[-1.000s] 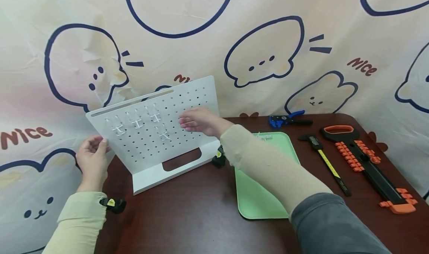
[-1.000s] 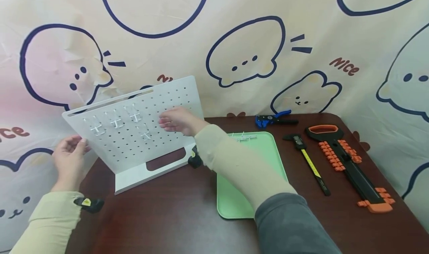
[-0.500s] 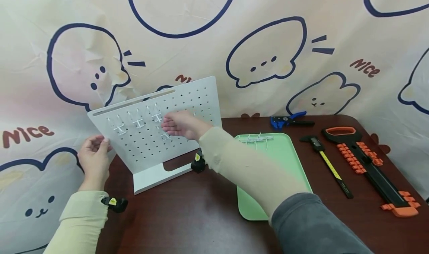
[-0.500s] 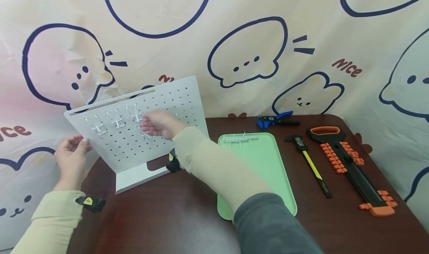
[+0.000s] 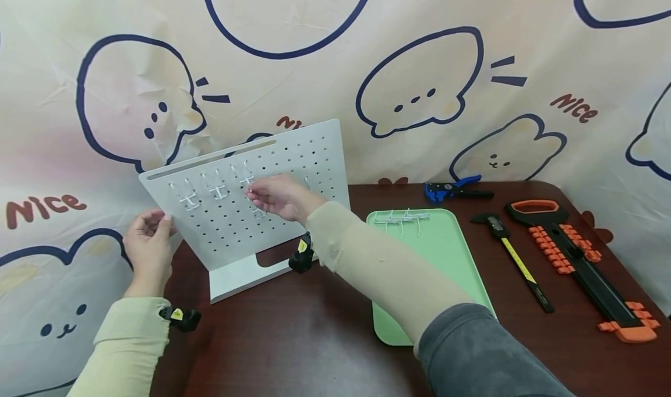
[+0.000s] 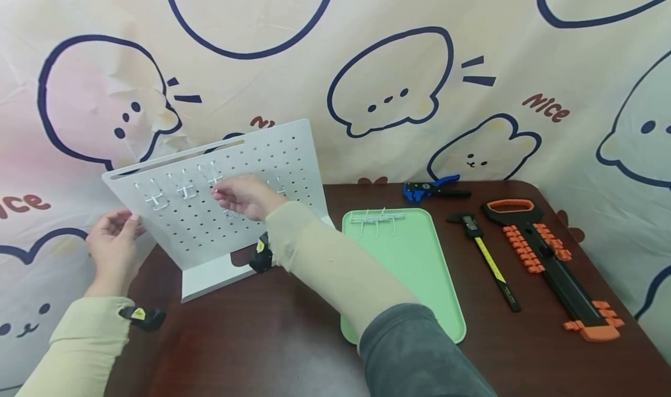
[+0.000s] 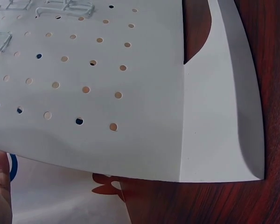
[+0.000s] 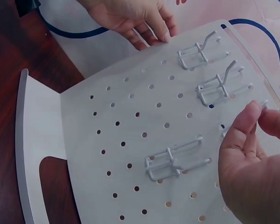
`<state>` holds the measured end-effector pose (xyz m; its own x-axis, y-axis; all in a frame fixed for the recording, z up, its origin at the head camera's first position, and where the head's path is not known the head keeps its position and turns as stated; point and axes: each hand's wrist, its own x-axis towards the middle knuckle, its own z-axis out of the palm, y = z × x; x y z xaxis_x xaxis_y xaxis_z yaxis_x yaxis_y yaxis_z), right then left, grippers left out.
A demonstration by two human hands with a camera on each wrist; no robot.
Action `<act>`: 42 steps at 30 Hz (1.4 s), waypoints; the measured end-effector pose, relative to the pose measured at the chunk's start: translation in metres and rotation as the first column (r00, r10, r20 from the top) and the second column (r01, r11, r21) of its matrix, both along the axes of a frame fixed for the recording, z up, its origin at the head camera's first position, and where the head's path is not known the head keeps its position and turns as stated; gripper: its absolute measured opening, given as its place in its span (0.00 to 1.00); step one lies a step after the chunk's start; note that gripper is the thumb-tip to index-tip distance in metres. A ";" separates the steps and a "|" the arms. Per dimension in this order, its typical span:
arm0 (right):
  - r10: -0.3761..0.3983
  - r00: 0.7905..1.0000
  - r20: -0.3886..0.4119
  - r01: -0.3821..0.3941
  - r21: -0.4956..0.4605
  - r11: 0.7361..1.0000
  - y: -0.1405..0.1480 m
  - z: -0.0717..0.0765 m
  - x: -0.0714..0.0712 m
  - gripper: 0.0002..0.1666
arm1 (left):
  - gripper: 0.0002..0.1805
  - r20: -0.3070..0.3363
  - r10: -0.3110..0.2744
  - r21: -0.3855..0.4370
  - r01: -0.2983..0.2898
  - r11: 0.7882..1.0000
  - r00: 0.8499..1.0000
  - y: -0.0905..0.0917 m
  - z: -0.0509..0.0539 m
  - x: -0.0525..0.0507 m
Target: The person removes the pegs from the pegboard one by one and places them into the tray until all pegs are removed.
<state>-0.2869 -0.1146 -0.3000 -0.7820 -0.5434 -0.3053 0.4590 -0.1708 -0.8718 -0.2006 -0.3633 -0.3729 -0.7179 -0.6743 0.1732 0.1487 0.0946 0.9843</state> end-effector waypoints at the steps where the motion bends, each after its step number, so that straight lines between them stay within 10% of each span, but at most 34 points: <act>1: 0.001 1.000 0.001 -0.001 0.000 1.000 0.001 0.000 0.000 0.15 | 0.08 -0.001 -0.003 0.003 0.003 1.000 1.000 0.000 0.000 0.000; 14: 0.089 0.992 -0.094 -0.078 0.115 0.990 0.053 -0.024 -0.003 0.22 | 0.06 0.039 0.006 -0.007 -0.005 1.000 0.999 -0.003 0.002 0.000; 29: -0.062 0.986 -0.156 0.105 0.282 0.954 0.169 -0.062 -0.019 0.21 | 0.07 0.019 0.008 0.002 -0.008 1.000 1.000 0.000 0.002 -0.002; 42: -0.136 0.963 -0.234 0.236 0.478 0.846 0.260 -0.088 -0.024 0.23 | 0.08 0.008 0.010 0.043 -0.011 0.999 1.000 0.001 0.002 -0.004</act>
<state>-0.3114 0.1456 -0.3877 -0.9217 -0.1957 -0.3350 0.2854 0.2428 -0.9271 -0.2045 -0.3624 -0.3709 -0.7119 -0.6884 0.1390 0.1407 0.0541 0.9886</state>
